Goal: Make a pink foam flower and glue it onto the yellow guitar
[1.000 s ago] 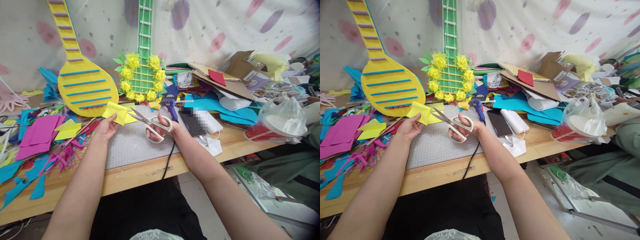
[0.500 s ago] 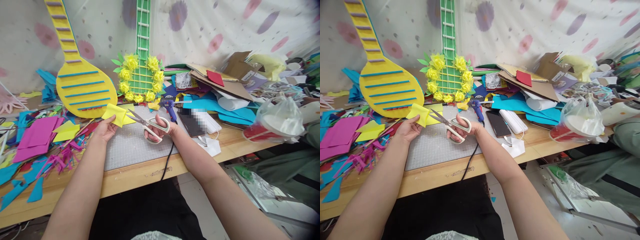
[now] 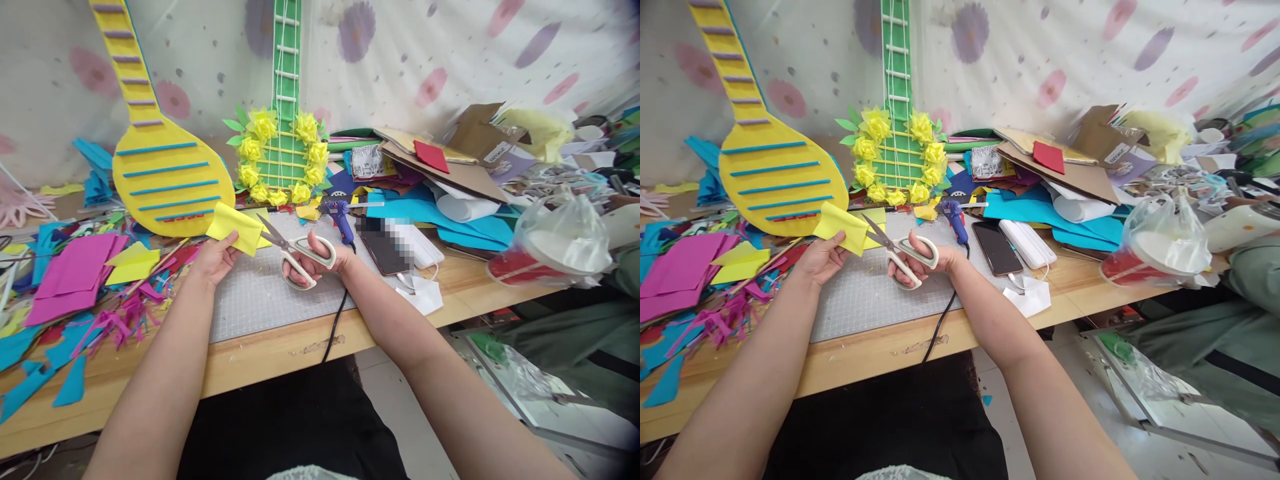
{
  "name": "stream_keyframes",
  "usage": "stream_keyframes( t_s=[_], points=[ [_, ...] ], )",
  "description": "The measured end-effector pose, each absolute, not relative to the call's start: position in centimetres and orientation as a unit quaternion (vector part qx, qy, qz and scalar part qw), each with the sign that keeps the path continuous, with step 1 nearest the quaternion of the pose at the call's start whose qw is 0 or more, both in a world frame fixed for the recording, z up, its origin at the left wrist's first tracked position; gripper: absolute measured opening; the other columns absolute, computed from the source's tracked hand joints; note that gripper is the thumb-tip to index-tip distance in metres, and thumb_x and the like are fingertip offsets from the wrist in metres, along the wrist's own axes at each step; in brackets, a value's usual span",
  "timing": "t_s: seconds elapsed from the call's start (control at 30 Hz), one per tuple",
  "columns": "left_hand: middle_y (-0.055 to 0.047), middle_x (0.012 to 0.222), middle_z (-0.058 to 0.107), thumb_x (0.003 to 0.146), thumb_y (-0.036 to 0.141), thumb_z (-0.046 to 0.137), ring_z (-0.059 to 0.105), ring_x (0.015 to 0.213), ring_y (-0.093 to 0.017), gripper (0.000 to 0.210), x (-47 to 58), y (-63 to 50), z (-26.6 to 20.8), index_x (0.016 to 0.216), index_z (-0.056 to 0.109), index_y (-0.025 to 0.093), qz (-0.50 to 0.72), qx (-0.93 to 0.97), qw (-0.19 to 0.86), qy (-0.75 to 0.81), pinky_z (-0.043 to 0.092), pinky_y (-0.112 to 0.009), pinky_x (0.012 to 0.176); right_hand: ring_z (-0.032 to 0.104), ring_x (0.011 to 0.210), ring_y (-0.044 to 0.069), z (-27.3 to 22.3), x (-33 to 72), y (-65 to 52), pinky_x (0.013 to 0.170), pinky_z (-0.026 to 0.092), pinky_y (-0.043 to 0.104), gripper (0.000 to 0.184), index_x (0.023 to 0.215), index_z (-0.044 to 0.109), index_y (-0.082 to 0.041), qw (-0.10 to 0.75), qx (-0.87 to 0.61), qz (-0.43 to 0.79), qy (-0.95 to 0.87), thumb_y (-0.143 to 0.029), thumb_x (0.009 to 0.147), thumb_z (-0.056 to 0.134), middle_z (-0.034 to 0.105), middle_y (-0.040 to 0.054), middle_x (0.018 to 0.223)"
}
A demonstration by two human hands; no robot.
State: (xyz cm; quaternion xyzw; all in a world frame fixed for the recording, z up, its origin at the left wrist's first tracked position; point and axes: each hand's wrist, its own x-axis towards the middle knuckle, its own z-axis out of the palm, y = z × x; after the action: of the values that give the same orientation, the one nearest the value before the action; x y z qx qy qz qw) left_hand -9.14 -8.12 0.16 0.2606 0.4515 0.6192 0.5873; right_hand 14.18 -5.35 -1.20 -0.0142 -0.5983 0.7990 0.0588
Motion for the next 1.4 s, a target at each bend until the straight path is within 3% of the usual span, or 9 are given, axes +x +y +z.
stream_keyframes(
  t_s=[0.23, 0.4, 0.57, 0.8, 1.07, 1.4],
  points=[
    [-0.006, 0.09, 0.073, 0.077, 0.006, 0.063, 0.07, 0.074, -0.015, 0.043, -8.2, -8.1, -0.3, 0.117, 0.059, 0.02, 0.62, 0.279, 0.585, 0.442, 0.057, -0.025, 0.074, 0.049, 0.057, 0.013, -2.0, 14.0, -5.0, 0.035, 0.031, 0.02, 0.09, 0.09, 0.053, -0.009, 0.102, 0.01, 0.793, -0.601, -0.088, 0.067, 0.016, 0.053, 0.0063, 0.068],
    [-0.007, 0.098, 0.072, 0.075, 0.009, 0.066, 0.07, 0.08, -0.016, 0.044, -8.0, -8.1, -0.2, 0.117, 0.059, 0.02, 0.626, 0.271, 0.575, 0.451, 0.057, -0.026, 0.077, 0.052, 0.065, 0.016, -2.0, 14.0, -5.1, 0.04, 0.04, 0.023, 0.086, 0.086, 0.051, -0.01, 0.112, -0.006, 0.795, -0.596, -0.086, 0.07, 0.015, 0.052, 0.0069, 0.07],
    [-0.006, 0.093, 0.073, 0.074, 0.007, 0.066, 0.07, 0.079, -0.016, 0.042, -7.5, -8.3, 0.2, 0.114, 0.06, 0.018, 0.645, 0.278, 0.556, 0.445, 0.057, -0.027, 0.077, 0.052, 0.067, 0.015, -1.5, 13.9, -5.5, 0.041, 0.037, 0.022, 0.084, 0.087, 0.051, -0.011, 0.102, -0.066, 0.789, -0.603, -0.084, 0.073, 0.013, 0.051, 0.0068, 0.072],
    [-0.006, 0.086, 0.073, 0.071, 0.006, 0.068, 0.07, 0.082, -0.018, 0.038, -6.8, -8.6, 0.3, 0.107, 0.063, 0.017, 0.644, 0.281, 0.555, 0.446, 0.056, -0.029, 0.078, 0.05, 0.068, 0.016, -2.4, 13.8, -4.7, 0.044, 0.041, 0.026, 0.084, 0.092, 0.048, -0.012, 0.118, -0.019, 0.787, -0.606, -0.088, 0.067, 0.023, 0.051, 0.0071, 0.077],
    [-0.006, 0.088, 0.073, 0.073, 0.006, 0.066, 0.07, 0.083, -0.017, 0.037, -7.2, -8.4, 0.0, 0.108, 0.063, 0.017, 0.635, 0.276, 0.571, 0.441, 0.056, -0.026, 0.077, 0.048, 0.064, 0.015, -2.1, 14.0, -5.2, 0.042, 0.035, 0.024, 0.081, 0.092, 0.045, -0.015, 0.133, -0.074, 0.792, -0.591, -0.088, 0.068, 0.021, 0.05, 0.0063, 0.076],
    [-0.005, 0.089, 0.073, 0.078, 0.001, 0.058, 0.07, 0.079, -0.015, 0.04, -7.5, -8.2, 0.0, 0.113, 0.061, 0.019, 0.634, 0.247, 0.58, 0.448, 0.057, -0.024, 0.076, 0.033, 0.04, 0.008, -2.5, 13.7, -4.4, 0.036, 0.026, 0.021, 0.073, 0.08, 0.046, -0.015, 0.146, -0.084, 0.836, -0.522, -0.081, 0.075, 0.014, 0.039, -0.0044, 0.05]
  ],
)
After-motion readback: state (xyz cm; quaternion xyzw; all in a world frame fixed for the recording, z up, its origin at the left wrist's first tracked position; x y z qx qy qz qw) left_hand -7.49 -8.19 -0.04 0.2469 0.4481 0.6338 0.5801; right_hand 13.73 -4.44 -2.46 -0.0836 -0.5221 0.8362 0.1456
